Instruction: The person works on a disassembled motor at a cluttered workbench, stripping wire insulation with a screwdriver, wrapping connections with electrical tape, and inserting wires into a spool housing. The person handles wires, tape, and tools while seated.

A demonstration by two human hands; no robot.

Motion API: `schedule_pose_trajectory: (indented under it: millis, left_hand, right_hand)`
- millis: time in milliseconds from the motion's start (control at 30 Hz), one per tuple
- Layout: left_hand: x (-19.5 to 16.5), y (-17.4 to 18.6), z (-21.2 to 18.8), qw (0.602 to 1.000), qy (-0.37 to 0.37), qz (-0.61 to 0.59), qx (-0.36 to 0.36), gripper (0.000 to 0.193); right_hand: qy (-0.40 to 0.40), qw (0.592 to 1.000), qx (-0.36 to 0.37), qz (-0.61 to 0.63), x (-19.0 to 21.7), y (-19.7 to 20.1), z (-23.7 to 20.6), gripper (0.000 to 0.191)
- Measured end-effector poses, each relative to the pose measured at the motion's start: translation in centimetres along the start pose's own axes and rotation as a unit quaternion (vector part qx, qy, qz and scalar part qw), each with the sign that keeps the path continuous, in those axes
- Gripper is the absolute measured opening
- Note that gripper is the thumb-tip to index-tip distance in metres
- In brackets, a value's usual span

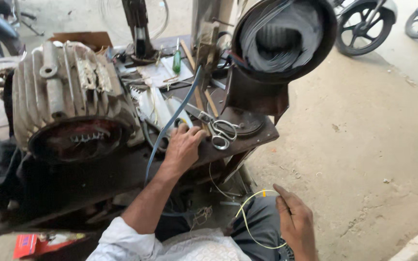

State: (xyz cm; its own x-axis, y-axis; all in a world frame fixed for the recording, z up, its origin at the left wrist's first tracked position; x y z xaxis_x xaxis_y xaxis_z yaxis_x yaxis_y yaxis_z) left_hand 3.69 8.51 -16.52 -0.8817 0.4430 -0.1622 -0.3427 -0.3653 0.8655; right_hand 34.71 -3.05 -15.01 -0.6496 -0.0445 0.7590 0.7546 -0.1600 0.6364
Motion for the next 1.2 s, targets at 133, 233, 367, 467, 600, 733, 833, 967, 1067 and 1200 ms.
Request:
schedule_pose_trajectory:
  millis: [133, 233, 367, 467, 600, 733, 833, 967, 1067, 1200]
  left_hand:
    - [-0.2, 1.0, 0.2, 1.000, -0.016, 0.007, -0.001, 0.039]
    - [-1.2, 2.4, 0.1, 0.996, -0.023, -0.035, -0.083, 0.038]
    - [-2.4, 4.4, -0.1, 0.981, -0.025, -0.083, -0.175, 0.041]
    - [-3.5, 5.6, -0.9, 0.956, -0.032, -0.188, -0.222, 0.038]
    - [-4.7, 6.9, -2.2, 0.922, -0.047, -0.265, -0.279, 0.037]
    - [-4.8, 8.4, -1.8, 0.876, -0.061, -0.367, -0.307, 0.037]
    - [-6.5, 10.6, -2.6, 0.853, -0.104, -0.394, -0.326, 0.038]
    - [-6.2, 11.3, -2.0, 0.718, -0.043, -0.623, -0.308, 0.032]
    - [-4.9, 11.6, -1.4, 0.627, 0.011, -0.724, -0.288, 0.032]
    - [-4.8, 12.1, -0.9, 0.562, 0.040, -0.777, -0.281, 0.031]
  right_hand:
    - [0.013, 0.999, 0.008, 0.028, -0.2, -0.7, 0.6, 0.031]
    - [-0.044, 0.998, 0.028, 0.031, -1.1, -2.1, 1.0, 0.035]
    - [-0.001, 0.995, -0.006, 0.102, -0.9, -2.2, 1.5, 0.029]
    - [-0.005, 0.993, -0.049, 0.105, -1.1, -1.5, 1.8, 0.015]
    - [0.014, 0.995, -0.071, 0.076, -0.1, -0.3, 2.0, 0.018]
    - [0.004, 0.995, -0.086, 0.059, 1.6, 0.8, 2.0, 0.018]
    - [-0.004, 0.992, -0.100, 0.081, 3.4, 1.7, 2.4, 0.019]
    - [0.058, 0.987, -0.123, 0.088, 6.4, 3.4, 2.9, 0.020]
    - [0.159, 0.983, -0.057, 0.073, 9.2, 3.9, 3.2, 0.017]
    - [0.180, 0.982, -0.043, 0.042, 11.9, 4.0, 3.3, 0.014]
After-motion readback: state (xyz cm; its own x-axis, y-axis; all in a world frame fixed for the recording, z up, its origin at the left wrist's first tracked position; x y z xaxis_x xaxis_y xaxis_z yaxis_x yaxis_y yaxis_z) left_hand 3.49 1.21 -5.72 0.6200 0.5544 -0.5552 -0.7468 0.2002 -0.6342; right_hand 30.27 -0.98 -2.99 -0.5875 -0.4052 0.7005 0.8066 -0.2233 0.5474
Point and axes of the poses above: each hand's wrist, its own z-axis towards the middle knuckle, its own y-axis out of the back of the hand, x = y × z, the point moved 7 cm from there along z, towards the middle knuckle, and after that the axes turned 9 degrees about -y, right-handed, at the moved point
